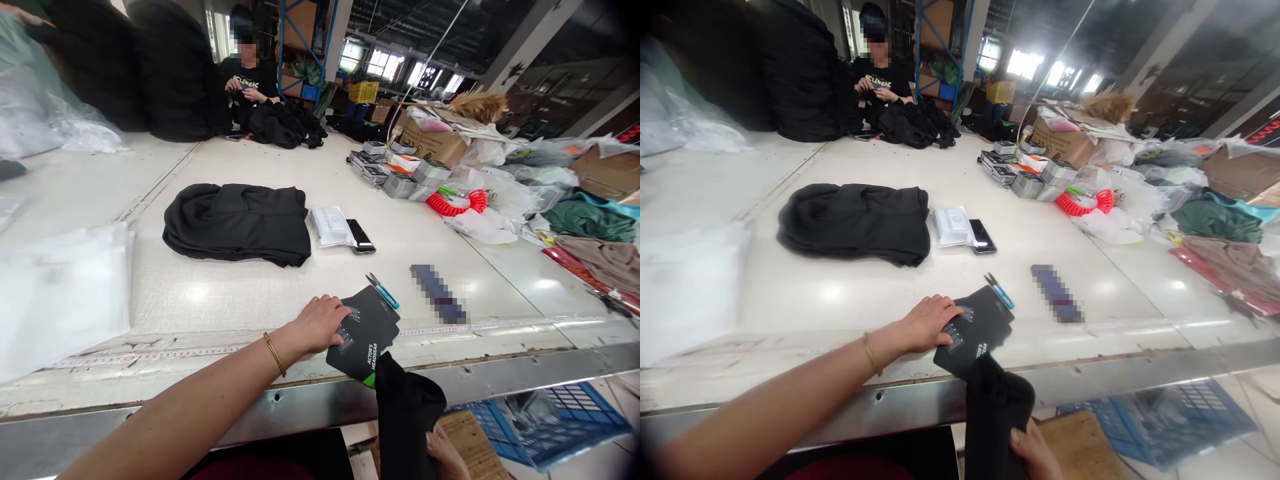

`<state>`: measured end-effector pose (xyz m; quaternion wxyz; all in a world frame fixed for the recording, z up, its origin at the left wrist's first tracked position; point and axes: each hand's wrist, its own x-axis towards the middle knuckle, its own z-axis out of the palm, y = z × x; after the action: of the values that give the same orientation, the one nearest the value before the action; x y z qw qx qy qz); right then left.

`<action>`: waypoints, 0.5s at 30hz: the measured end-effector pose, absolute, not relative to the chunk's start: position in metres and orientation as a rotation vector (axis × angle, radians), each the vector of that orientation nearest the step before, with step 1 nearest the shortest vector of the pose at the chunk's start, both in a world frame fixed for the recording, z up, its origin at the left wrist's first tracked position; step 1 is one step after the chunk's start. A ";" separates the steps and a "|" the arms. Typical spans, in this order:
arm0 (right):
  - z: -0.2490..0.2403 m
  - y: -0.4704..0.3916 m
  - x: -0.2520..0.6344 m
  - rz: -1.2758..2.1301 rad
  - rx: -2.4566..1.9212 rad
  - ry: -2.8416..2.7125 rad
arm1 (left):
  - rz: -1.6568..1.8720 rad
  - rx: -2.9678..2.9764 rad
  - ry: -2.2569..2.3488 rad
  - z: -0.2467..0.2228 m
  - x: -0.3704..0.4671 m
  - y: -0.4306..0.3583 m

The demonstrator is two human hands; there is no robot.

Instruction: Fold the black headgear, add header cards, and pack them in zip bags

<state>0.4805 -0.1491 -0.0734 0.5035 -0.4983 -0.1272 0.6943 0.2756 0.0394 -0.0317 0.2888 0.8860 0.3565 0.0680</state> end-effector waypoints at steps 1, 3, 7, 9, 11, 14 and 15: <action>-0.075 -0.147 0.483 1.674 -1.207 -0.232 | 0.163 2.373 0.959 -0.031 0.279 0.042; -0.082 -0.143 0.487 1.693 -1.201 -0.098 | 0.133 2.367 0.977 -0.029 0.282 0.046; -0.102 -0.142 0.494 1.699 -1.134 -0.038 | 0.172 2.303 0.988 -0.025 0.287 0.046; -0.107 -0.144 0.497 1.655 -1.156 -0.060 | 0.227 2.233 0.981 -0.023 0.286 0.043; -0.104 -0.145 0.498 1.632 -1.222 -0.100 | 0.281 2.137 0.967 -0.021 0.276 0.038; -0.083 -0.139 0.488 1.572 -1.311 -0.154 | 0.372 1.951 0.951 -0.015 0.245 0.029; -0.074 -0.135 0.482 1.536 -1.327 -0.173 | 0.416 1.841 0.961 -0.013 0.232 0.026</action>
<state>0.4815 -0.1347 -0.0738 0.5247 -0.5544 -0.0724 0.6419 0.2319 0.0256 -0.0128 0.4896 0.7579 0.3957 0.1712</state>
